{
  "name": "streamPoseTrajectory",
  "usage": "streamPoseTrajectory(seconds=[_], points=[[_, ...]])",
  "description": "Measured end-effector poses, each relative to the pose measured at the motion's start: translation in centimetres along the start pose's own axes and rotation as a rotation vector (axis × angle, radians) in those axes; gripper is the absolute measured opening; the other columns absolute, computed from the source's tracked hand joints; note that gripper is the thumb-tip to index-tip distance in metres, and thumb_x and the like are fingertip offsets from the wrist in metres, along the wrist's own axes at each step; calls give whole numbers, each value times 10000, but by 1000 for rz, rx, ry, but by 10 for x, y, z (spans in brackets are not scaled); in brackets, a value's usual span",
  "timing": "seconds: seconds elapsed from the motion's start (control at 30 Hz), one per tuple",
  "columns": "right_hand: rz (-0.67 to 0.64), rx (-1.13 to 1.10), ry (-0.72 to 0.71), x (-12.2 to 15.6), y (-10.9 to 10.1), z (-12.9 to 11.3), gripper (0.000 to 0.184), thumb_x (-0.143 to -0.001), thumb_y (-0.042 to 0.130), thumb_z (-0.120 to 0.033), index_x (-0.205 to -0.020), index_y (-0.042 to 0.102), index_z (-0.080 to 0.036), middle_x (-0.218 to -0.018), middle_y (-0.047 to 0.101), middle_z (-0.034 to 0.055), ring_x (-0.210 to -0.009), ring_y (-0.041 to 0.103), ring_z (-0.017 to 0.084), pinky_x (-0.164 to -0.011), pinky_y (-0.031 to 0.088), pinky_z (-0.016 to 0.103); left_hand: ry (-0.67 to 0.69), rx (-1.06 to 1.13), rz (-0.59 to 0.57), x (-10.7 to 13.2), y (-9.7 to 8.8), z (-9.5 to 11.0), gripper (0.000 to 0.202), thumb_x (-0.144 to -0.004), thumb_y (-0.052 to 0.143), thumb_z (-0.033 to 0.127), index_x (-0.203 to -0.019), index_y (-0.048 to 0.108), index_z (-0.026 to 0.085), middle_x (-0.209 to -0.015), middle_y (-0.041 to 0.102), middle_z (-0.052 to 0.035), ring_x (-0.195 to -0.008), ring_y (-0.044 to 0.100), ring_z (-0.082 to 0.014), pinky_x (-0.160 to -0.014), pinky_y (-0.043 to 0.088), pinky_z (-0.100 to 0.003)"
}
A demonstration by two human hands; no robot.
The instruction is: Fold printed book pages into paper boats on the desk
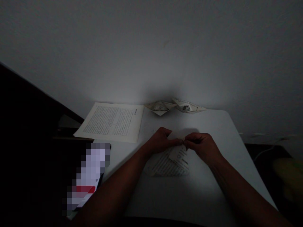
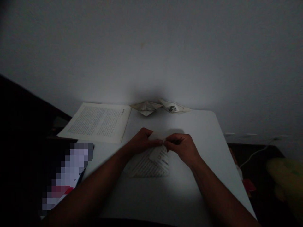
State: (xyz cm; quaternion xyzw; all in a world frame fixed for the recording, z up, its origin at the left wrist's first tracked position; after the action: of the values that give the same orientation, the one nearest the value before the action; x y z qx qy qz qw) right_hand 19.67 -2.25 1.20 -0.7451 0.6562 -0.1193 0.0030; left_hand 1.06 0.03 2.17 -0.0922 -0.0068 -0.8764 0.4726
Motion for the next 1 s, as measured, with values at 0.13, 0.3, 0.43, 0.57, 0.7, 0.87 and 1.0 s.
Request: streamPoseTrajectory(seconds=[0.13,0.3,0.43,0.57,0.7,0.87,1.0], points=[[20,33,-27,0,-1,2,156,-630,743,-321,-653,692,-175,-548,642,11,-505,577,130,-497,471,256,28,11,-49,0,0,3,305,-717,664,418,-722,698,114,-602,569,12,-534,490,-90,-502,371,-206],[16,27,-28,2,0,0,149,-628,747,-314,-643,678,-182,-548,633,1,-510,570,124,-507,462,251,-10,-88,-9,-2,1,2,336,-694,672,442,-642,659,110,-556,518,24,-522,463,-90,-483,340,-206],[17,-9,-57,3,3,-3,174,-643,744,-347,-671,669,-193,-547,623,-6,-508,563,129,-513,457,261,-22,-79,-20,-1,1,0,321,-702,659,422,-628,640,110,-548,492,24,-508,436,-85,-468,323,-207],[-9,-34,-65,4,7,-4,207,-694,706,-389,-696,660,-187,-536,603,-8,-498,545,125,-506,437,257,-13,7,-76,-1,1,0,287,-693,670,390,-628,645,111,-557,510,23,-502,441,-81,-473,339,-207],[-27,-29,-43,6,7,-6,283,-769,627,-438,-677,642,-171,-534,580,2,-489,511,115,-472,399,242,-42,30,-71,-1,0,0,276,-679,689,377,-650,658,104,-578,548,14,-505,472,-88,-484,361,-213],[-29,-44,-46,4,6,-6,244,-753,645,-411,-717,650,-170,-580,597,7,-523,518,118,-483,396,242,-17,37,-11,-2,1,-4,315,-697,679,407,-715,680,93,-583,551,10,-517,487,-96,-505,367,-220],[39,-48,-59,3,7,-5,184,-700,687,-352,-738,655,-174,-575,585,-8,-529,509,115,-494,389,245,12,29,21,-3,5,-8,350,-728,647,437,-755,689,91,-611,556,1,-543,493,-103,-518,374,-224]])
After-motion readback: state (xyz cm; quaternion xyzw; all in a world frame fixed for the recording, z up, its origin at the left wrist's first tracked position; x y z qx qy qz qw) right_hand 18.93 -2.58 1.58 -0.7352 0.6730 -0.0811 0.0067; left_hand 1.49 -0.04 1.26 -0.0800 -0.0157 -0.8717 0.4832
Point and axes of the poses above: each hand's wrist, its own x-axis away from the middle knuckle, its own y-axis out of the palm, z = x × y, the point moved 1 cm from there along -x, towards the middle knuckle
